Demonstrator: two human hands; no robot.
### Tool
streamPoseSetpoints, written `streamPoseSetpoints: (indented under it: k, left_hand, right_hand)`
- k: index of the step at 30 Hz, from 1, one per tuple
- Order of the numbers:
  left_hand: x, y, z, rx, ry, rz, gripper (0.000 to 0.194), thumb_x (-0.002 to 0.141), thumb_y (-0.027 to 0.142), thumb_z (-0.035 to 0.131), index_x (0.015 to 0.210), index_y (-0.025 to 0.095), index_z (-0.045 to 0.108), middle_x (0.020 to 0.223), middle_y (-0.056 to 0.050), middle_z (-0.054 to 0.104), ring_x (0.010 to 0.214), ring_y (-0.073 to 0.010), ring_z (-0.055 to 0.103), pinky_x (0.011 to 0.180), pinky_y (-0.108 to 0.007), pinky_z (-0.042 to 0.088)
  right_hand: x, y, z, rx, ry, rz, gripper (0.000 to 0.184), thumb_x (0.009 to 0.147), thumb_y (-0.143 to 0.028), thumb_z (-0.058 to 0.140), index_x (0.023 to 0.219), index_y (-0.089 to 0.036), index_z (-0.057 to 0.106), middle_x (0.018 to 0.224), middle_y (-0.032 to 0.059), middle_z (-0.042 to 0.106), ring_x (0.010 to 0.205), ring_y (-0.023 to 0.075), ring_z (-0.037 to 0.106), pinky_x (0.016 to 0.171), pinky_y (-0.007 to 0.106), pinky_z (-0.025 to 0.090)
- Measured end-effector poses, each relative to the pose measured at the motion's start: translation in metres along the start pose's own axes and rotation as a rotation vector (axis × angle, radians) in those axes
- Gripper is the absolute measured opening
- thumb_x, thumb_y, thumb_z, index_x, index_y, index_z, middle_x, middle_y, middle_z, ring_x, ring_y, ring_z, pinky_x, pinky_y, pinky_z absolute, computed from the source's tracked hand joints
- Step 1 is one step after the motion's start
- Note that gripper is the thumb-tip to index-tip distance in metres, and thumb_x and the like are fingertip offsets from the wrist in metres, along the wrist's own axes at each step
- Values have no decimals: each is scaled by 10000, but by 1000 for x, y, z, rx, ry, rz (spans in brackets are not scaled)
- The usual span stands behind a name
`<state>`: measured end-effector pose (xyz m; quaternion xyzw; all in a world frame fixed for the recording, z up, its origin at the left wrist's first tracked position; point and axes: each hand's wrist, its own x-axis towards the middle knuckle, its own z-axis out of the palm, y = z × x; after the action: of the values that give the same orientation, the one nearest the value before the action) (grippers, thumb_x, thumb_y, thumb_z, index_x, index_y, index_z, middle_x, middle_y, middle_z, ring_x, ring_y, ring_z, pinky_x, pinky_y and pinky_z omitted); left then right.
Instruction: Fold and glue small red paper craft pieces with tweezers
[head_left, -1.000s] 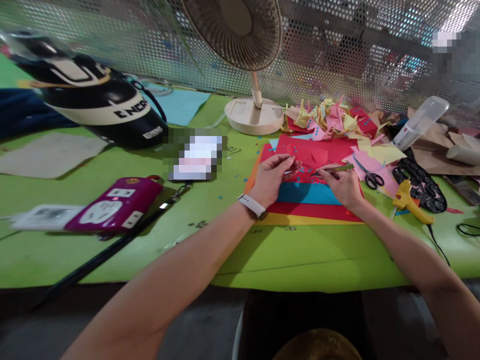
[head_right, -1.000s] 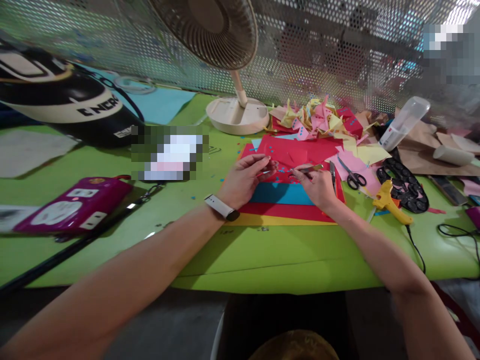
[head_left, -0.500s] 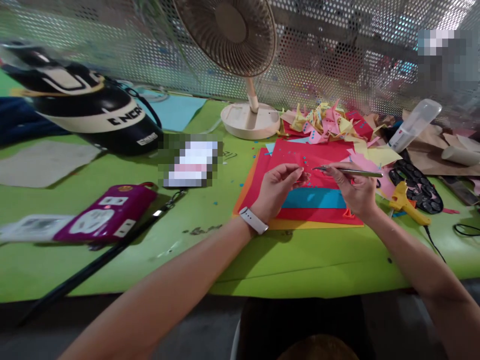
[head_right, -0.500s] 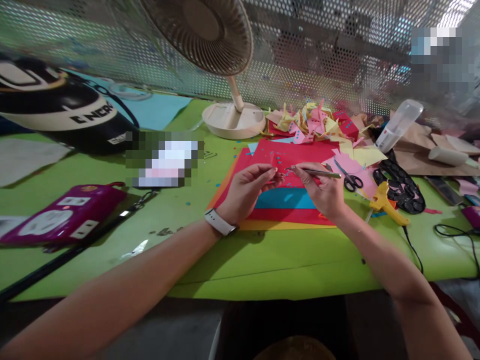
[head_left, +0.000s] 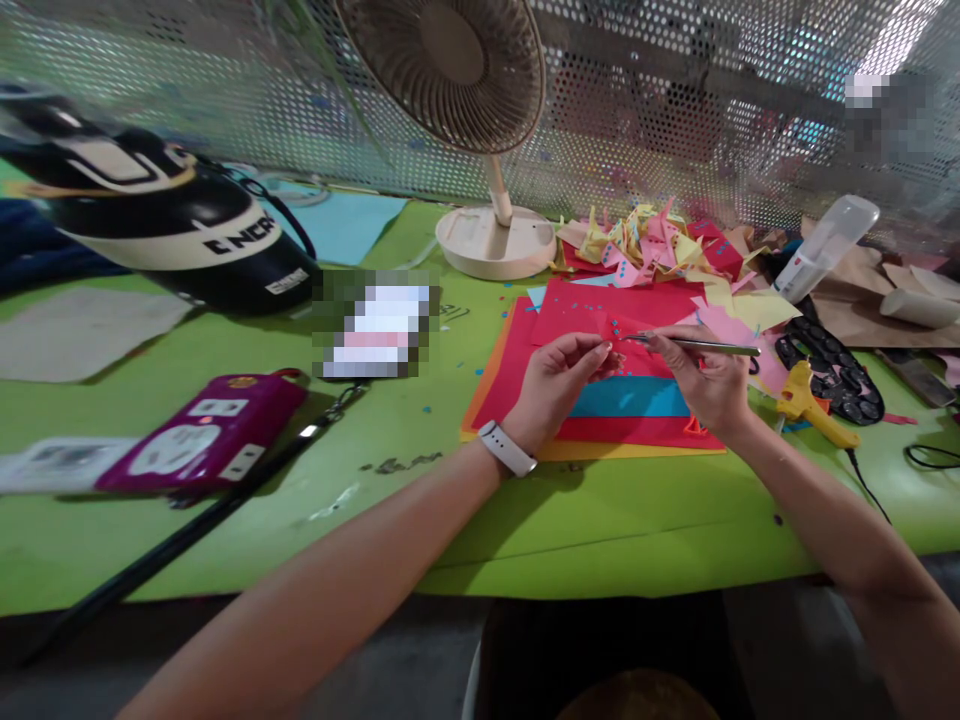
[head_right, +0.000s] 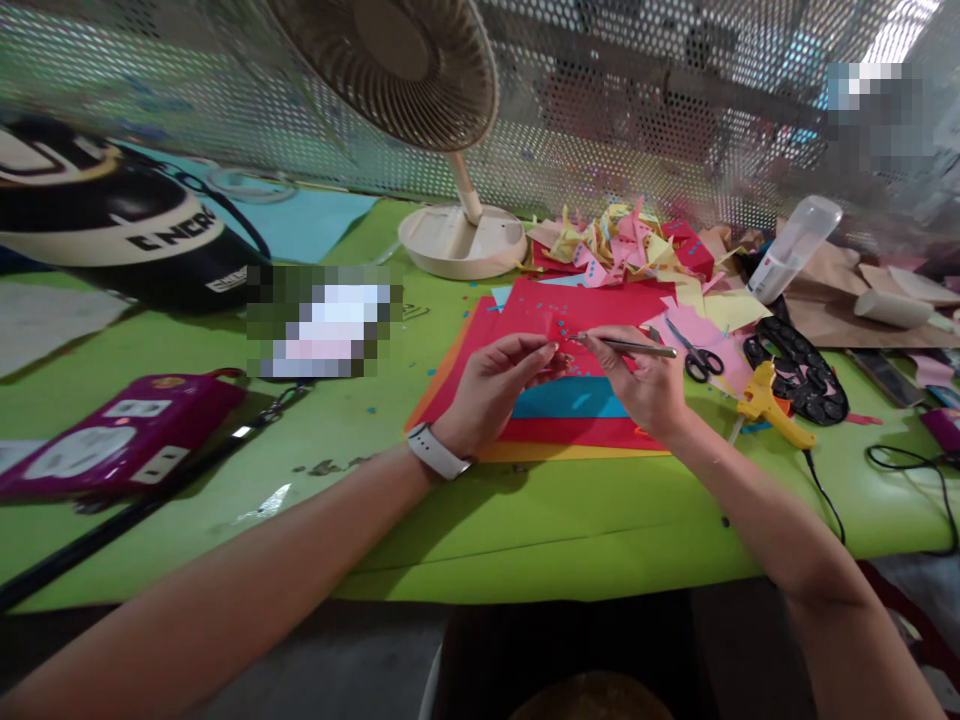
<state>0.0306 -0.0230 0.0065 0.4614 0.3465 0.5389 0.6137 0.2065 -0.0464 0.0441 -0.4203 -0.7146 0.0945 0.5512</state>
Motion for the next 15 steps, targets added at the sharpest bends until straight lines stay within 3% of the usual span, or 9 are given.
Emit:
streamPoseSetpoints:
  k: [15]
  left_hand:
    - [0, -1, 0, -9, -5, 10, 347, 658, 442, 835, 839, 178, 702, 793, -45, 745, 767, -174, 703, 818, -354, 561]
  right_hand:
    - [0, 0, 1, 2, 5, -33, 102, 891, -253, 642, 882, -255, 743, 829, 19, 761, 721, 168, 713, 694, 312, 606]
